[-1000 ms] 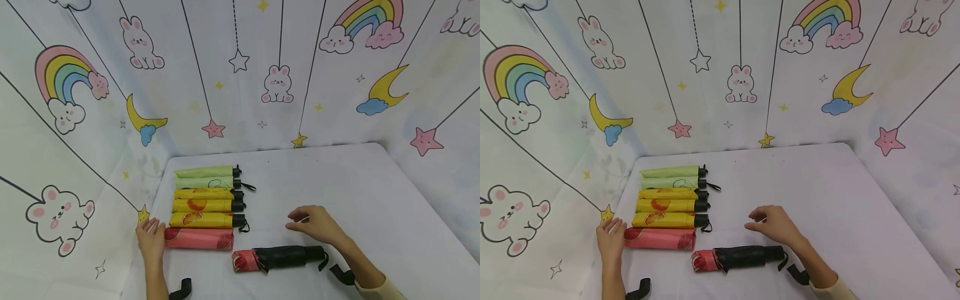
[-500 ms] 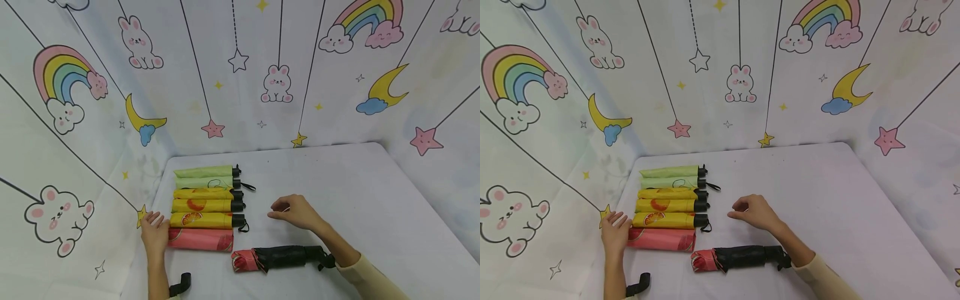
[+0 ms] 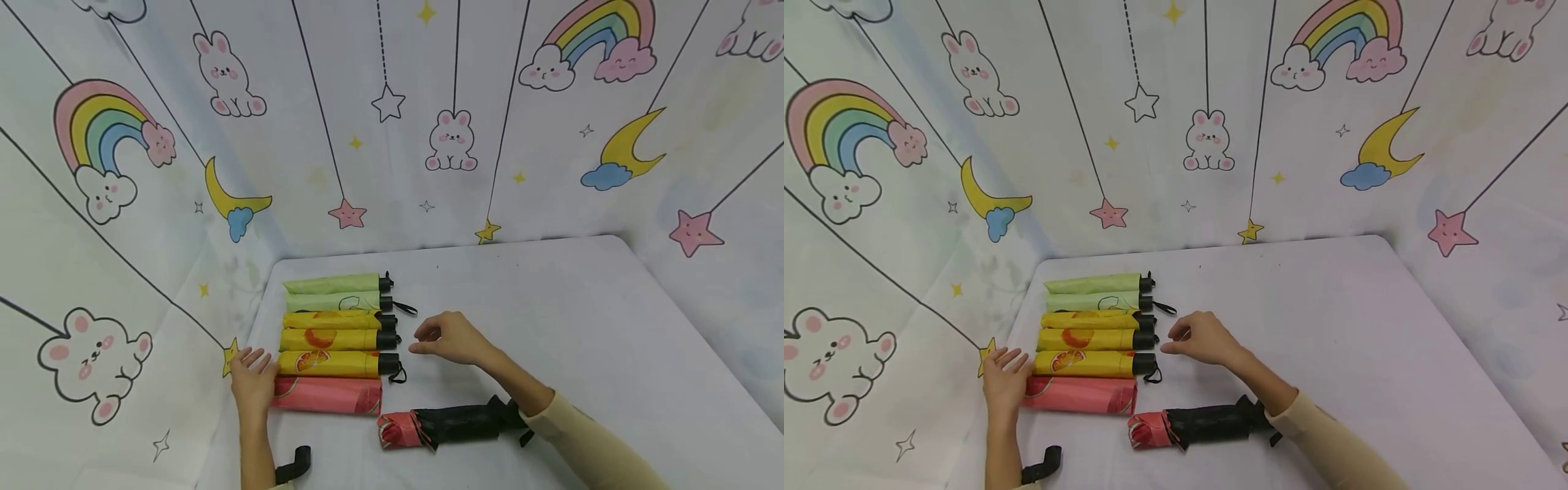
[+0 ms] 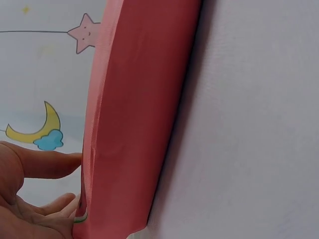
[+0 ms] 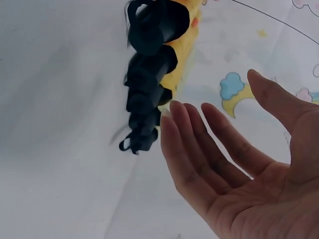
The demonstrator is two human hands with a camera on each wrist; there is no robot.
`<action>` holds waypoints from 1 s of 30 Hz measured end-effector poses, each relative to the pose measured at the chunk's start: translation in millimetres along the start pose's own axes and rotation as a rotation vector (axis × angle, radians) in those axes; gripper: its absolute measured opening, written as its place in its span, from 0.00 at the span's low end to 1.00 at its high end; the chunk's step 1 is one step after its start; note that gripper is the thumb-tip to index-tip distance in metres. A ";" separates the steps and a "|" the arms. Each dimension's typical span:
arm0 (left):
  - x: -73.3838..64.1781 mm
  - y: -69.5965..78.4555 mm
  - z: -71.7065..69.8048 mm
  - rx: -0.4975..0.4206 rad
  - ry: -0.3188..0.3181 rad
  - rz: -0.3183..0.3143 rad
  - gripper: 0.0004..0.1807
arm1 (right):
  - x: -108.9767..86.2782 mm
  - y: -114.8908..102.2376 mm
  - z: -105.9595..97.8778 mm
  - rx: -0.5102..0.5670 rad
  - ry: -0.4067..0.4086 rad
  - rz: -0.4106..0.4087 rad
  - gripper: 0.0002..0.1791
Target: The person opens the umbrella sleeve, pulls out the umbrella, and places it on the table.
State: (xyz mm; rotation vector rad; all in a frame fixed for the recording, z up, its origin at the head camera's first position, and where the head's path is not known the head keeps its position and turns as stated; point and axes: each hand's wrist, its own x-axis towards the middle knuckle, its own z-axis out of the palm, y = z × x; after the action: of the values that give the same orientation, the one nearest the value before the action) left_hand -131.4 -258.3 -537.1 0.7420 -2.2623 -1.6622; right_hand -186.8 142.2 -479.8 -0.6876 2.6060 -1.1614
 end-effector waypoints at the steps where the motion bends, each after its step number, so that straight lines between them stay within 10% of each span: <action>1: 0.2 -0.8 0.3 -0.007 -0.002 0.001 0.41 | 2.6 -0.8 1.9 0.001 -0.007 0.002 0.20; 30: -1.2 -9.5 10.3 -0.080 0.002 -0.017 0.39 | 39.3 2.3 50.2 -0.101 -0.210 0.015 0.19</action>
State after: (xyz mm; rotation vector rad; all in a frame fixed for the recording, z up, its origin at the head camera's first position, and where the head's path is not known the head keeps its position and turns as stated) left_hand -132.8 -251.3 -549.2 0.7467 -2.1795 -1.7474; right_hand -203.4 91.6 -515.0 -0.7633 2.5004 -0.9051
